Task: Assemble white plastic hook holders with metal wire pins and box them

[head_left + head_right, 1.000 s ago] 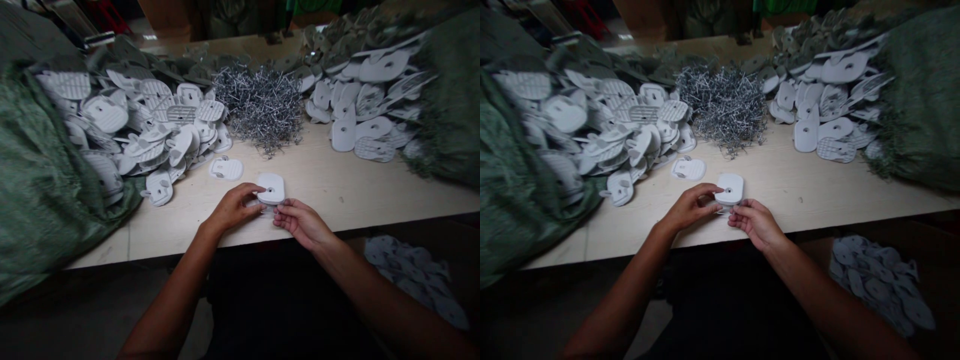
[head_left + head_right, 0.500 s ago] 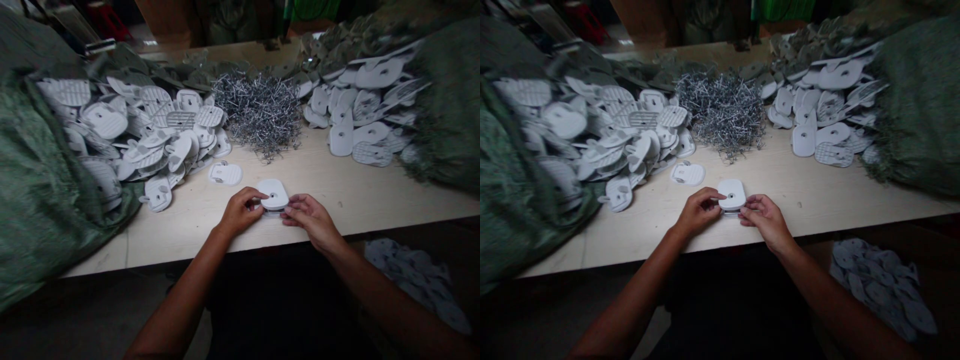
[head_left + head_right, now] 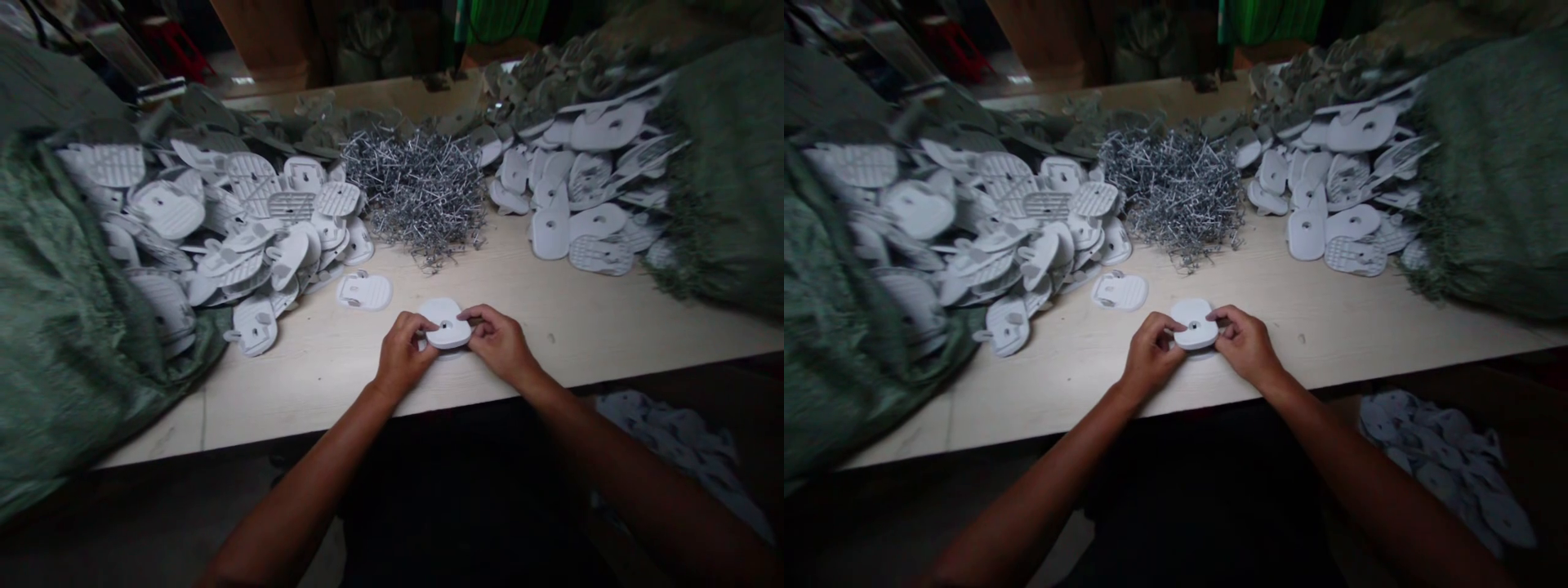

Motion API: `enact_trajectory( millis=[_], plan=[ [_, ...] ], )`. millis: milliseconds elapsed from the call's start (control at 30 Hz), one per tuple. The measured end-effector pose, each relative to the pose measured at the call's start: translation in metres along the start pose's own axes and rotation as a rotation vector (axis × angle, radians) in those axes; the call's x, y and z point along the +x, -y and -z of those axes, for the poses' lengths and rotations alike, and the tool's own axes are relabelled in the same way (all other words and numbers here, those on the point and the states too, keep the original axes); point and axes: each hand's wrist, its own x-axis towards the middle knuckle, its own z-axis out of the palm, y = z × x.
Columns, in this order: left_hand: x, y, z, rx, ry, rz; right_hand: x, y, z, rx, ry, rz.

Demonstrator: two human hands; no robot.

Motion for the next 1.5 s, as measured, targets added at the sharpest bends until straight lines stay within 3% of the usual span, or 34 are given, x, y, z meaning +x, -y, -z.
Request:
enact_trajectory(
  millis=[133,267,467,600,700,833,933,1100,1200,1500],
  plan=[
    [0.003,-0.001,-0.001,0.003,-0.003,0.024,-0.001,0.001,-0.008,-0.033,-0.06,0.034],
    [0.003,0.0,0.0,-0.057,-0.033,0.085,0.0,0.006,-0.007,0.113,-0.071,-0.017],
    [-0.002,-0.001,0.001,-0.204,-0.168,0.157,-0.01,0.027,0.01,0.43,0.037,-0.366],
    [-0.005,-0.004,0.001,-0.2,-0.16,0.05,-0.022,0.039,0.005,0.563,0.176,-0.511],
    [-0.006,-0.007,0.002,-0.146,-0.11,-0.012,-0.026,0.042,-0.005,0.663,0.163,-0.525],
    [-0.005,-0.011,0.003,-0.121,-0.05,0.013,-0.028,0.039,-0.006,0.679,0.071,-0.429],
    [-0.004,-0.01,0.003,-0.106,-0.04,0.05,-0.032,0.034,0.006,0.663,-0.026,-0.372],
    [-0.001,-0.004,0.004,-0.2,-0.101,0.239,-0.043,0.02,0.037,0.624,-0.222,-0.308],
    [0.0,-0.004,0.004,-0.2,-0.09,0.26,-0.052,0.01,0.06,0.61,-0.33,-0.293],
    [0.003,-0.005,0.006,-0.225,-0.077,0.327,-0.079,-0.018,0.131,0.713,-0.455,-0.459]
  ],
)
